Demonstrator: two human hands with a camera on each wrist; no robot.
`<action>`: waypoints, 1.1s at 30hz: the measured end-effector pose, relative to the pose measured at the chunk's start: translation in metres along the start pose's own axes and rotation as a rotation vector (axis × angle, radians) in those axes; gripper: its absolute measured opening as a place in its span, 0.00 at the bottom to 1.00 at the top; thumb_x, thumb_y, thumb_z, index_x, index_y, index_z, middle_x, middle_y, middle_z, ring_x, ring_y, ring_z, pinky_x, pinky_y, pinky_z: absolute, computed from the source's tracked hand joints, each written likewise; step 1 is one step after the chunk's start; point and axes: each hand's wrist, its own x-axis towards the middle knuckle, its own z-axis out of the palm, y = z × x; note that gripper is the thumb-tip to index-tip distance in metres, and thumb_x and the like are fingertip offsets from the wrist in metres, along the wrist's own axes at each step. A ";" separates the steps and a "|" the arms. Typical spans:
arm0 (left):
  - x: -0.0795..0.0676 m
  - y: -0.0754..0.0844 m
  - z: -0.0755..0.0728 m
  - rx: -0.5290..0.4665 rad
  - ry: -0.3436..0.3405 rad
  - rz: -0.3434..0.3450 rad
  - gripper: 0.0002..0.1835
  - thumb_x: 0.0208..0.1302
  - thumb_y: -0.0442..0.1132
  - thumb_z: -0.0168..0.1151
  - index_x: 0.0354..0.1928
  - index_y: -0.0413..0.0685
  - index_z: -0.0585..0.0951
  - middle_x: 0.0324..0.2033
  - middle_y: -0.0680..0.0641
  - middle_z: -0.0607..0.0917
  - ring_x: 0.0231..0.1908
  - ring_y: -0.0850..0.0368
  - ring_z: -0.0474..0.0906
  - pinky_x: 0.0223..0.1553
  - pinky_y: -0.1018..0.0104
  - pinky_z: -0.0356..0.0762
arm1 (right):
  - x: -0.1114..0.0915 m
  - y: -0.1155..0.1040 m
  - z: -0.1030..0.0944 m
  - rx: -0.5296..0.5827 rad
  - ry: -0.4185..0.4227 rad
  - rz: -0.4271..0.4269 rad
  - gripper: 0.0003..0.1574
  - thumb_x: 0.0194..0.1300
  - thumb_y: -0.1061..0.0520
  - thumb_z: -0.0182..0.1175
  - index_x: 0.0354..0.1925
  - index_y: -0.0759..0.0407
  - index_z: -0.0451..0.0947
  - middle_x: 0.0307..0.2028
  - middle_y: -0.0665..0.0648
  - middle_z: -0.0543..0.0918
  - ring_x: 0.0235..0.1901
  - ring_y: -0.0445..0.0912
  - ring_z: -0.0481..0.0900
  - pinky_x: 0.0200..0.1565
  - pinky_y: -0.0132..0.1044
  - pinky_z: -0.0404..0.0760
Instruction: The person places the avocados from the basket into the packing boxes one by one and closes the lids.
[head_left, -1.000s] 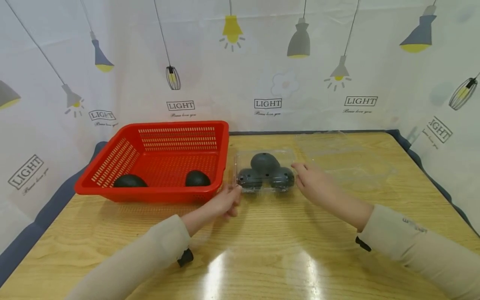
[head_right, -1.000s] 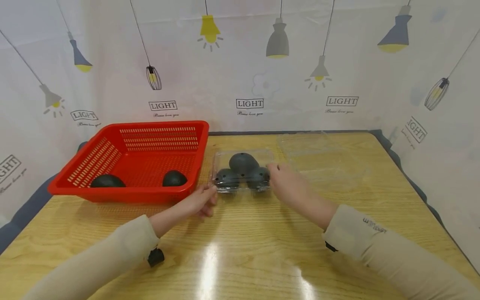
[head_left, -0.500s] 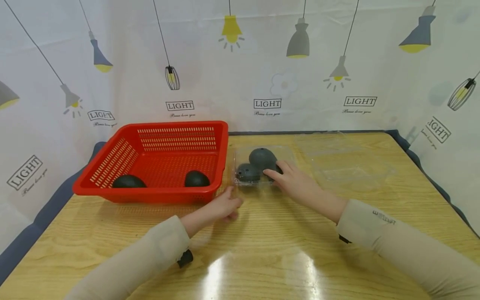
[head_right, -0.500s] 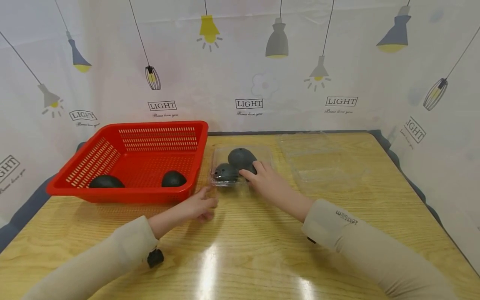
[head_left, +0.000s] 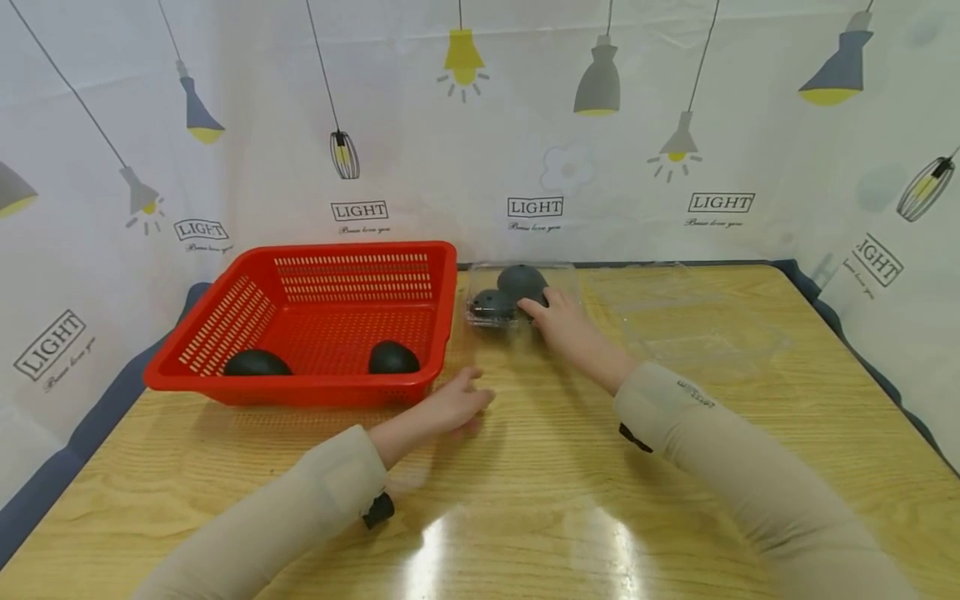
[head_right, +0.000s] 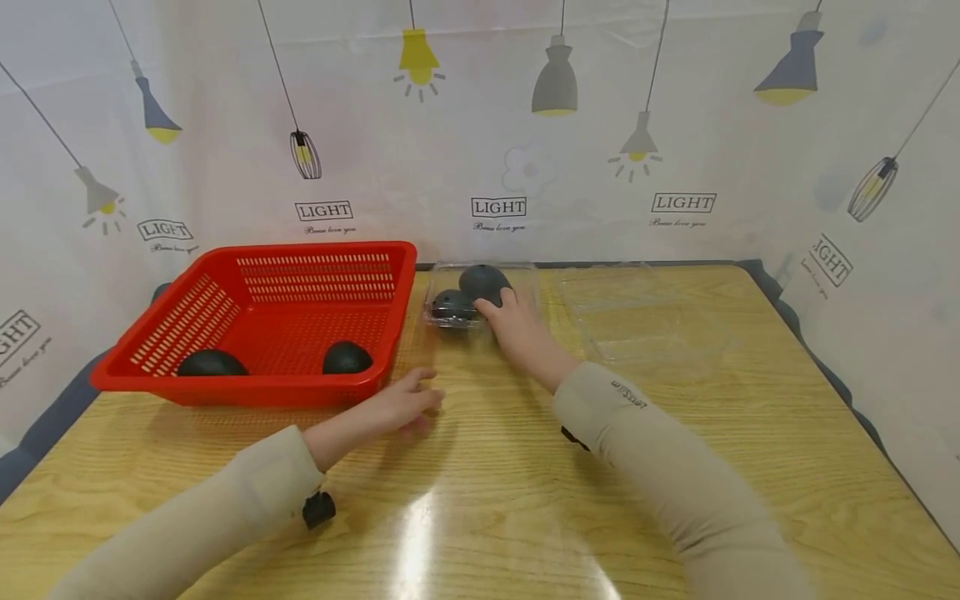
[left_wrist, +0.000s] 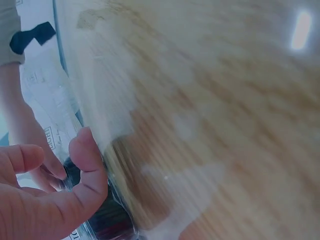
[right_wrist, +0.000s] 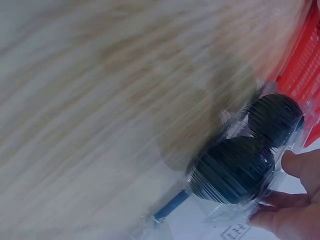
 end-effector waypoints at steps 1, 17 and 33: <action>0.000 0.000 0.000 0.001 0.000 0.000 0.30 0.66 0.42 0.47 0.67 0.42 0.53 0.44 0.40 0.74 0.18 0.58 0.69 0.16 0.70 0.62 | 0.003 0.001 0.001 -0.001 -0.005 0.011 0.23 0.64 0.66 0.52 0.58 0.58 0.70 0.49 0.73 0.69 0.50 0.64 0.68 0.51 0.55 0.69; -0.002 0.008 0.003 0.003 -0.011 -0.015 0.30 0.66 0.44 0.49 0.67 0.44 0.55 0.50 0.40 0.74 0.27 0.54 0.75 0.21 0.68 0.66 | 0.033 0.014 0.011 0.004 0.046 0.129 0.24 0.64 0.69 0.50 0.57 0.56 0.71 0.56 0.71 0.70 0.56 0.62 0.66 0.58 0.55 0.62; -0.001 0.009 0.003 -0.006 -0.040 -0.013 0.31 0.67 0.42 0.48 0.68 0.44 0.52 0.52 0.38 0.72 0.25 0.54 0.72 0.19 0.68 0.65 | 0.018 -0.002 -0.022 0.018 0.023 0.243 0.28 0.67 0.64 0.47 0.65 0.63 0.57 0.62 0.75 0.57 0.61 0.67 0.55 0.63 0.57 0.53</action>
